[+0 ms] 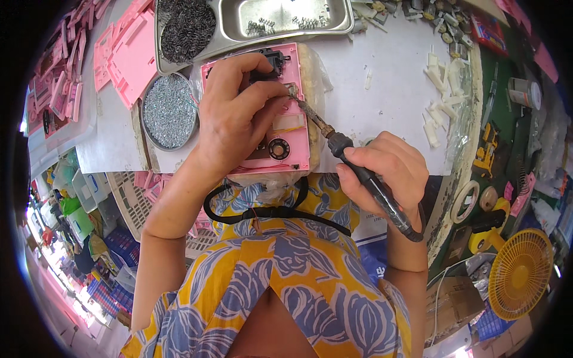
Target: Assembling an electronic toy by soldering internal wires and components and then securing the plastic housing with an electric screwdriver.
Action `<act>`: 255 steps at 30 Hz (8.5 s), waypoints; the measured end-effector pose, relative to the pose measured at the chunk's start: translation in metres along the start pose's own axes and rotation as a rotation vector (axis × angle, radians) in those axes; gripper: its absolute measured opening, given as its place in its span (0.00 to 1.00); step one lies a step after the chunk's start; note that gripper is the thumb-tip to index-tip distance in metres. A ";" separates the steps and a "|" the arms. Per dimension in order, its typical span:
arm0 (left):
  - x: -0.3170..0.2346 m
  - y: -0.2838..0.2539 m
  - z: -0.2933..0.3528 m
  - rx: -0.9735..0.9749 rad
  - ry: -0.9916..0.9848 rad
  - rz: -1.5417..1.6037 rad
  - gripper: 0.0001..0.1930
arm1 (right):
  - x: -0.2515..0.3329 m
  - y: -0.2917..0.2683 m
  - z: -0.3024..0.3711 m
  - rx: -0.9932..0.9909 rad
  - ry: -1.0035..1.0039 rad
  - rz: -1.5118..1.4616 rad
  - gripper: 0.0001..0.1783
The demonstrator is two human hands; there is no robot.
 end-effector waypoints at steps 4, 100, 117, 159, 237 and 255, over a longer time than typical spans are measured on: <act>0.000 0.000 -0.001 0.004 -0.007 0.010 0.13 | 0.000 0.001 0.000 -0.002 -0.003 0.000 0.17; 0.053 -0.037 0.022 0.176 -0.647 0.540 0.03 | 0.000 -0.009 -0.014 -0.170 0.150 -0.080 0.18; 0.046 -0.029 0.033 0.063 -0.735 0.661 0.06 | -0.020 0.094 -0.063 -0.096 0.489 -0.452 0.29; 0.048 -0.026 0.026 -0.112 -0.395 0.152 0.06 | -0.004 0.041 -0.045 0.089 0.115 -0.054 0.15; -0.024 0.001 0.028 0.267 -0.172 0.044 0.11 | -0.008 -0.019 -0.019 -0.047 0.212 -0.079 0.17; -0.003 0.001 0.036 0.342 -0.325 0.459 0.04 | -0.007 -0.030 0.008 -0.007 0.306 -0.229 0.17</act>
Point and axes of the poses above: each hand's wrist, its own z-axis away from the middle knuckle, its own y-axis out of the palm, x = y × z, the point moved 8 cm from there along -z, towards the middle knuckle, and after that the axes turned 4 degrees about -x, right-handed, at the moved point
